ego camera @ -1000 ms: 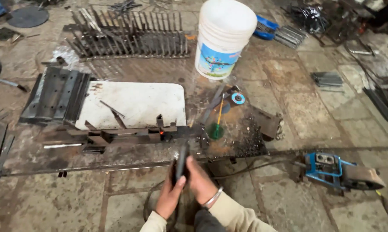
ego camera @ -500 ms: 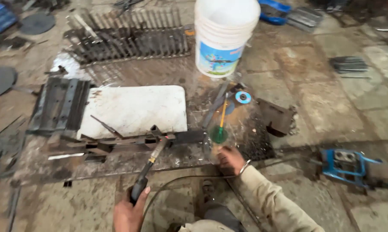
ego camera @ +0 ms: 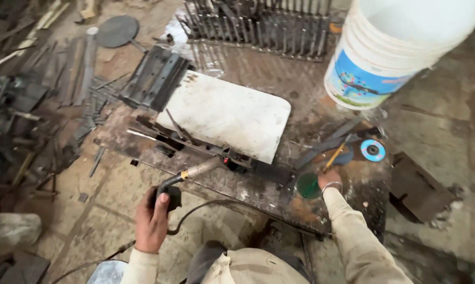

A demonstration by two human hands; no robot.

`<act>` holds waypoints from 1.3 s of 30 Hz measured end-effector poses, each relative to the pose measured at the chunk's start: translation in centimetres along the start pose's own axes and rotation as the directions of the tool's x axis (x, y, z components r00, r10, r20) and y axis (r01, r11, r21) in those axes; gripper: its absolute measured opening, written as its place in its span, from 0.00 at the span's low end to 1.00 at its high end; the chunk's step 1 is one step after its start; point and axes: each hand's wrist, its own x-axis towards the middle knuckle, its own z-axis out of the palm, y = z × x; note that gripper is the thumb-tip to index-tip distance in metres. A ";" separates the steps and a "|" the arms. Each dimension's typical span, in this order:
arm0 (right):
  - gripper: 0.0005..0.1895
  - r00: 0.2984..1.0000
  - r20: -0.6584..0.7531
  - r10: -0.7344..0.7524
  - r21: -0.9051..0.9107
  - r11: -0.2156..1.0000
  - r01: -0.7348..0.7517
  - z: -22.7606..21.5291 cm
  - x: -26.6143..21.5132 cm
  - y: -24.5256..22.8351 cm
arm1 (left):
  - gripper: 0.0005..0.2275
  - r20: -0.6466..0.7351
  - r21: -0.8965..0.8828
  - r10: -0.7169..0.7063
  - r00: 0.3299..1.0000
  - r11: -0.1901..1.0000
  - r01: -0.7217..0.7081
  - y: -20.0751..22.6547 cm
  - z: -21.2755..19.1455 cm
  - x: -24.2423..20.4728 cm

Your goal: The recorder is seen welding and assembling metal parts into a frame on a workbench.

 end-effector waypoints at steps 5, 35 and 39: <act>0.23 0.996 -0.028 -0.084 -0.078 0.994 0.081 5.2 7.6 5.0 | 0.20 0.040 -0.358 -0.136 0.990 0.923 0.141 -5.7 2.3 3.1; 0.27 0.424 0.072 -0.903 -0.658 0.277 0.701 -32.0 -48.6 -29.2 | 0.33 0.999 0.041 -0.054 -0.004 0.720 0.693 -9.4 6.4 11.5; 0.23 0.325 0.073 -0.943 -0.697 0.185 0.693 -31.5 -49.3 -31.6 | 0.32 0.996 0.059 -0.088 0.003 0.697 0.715 -9.6 5.1 12.0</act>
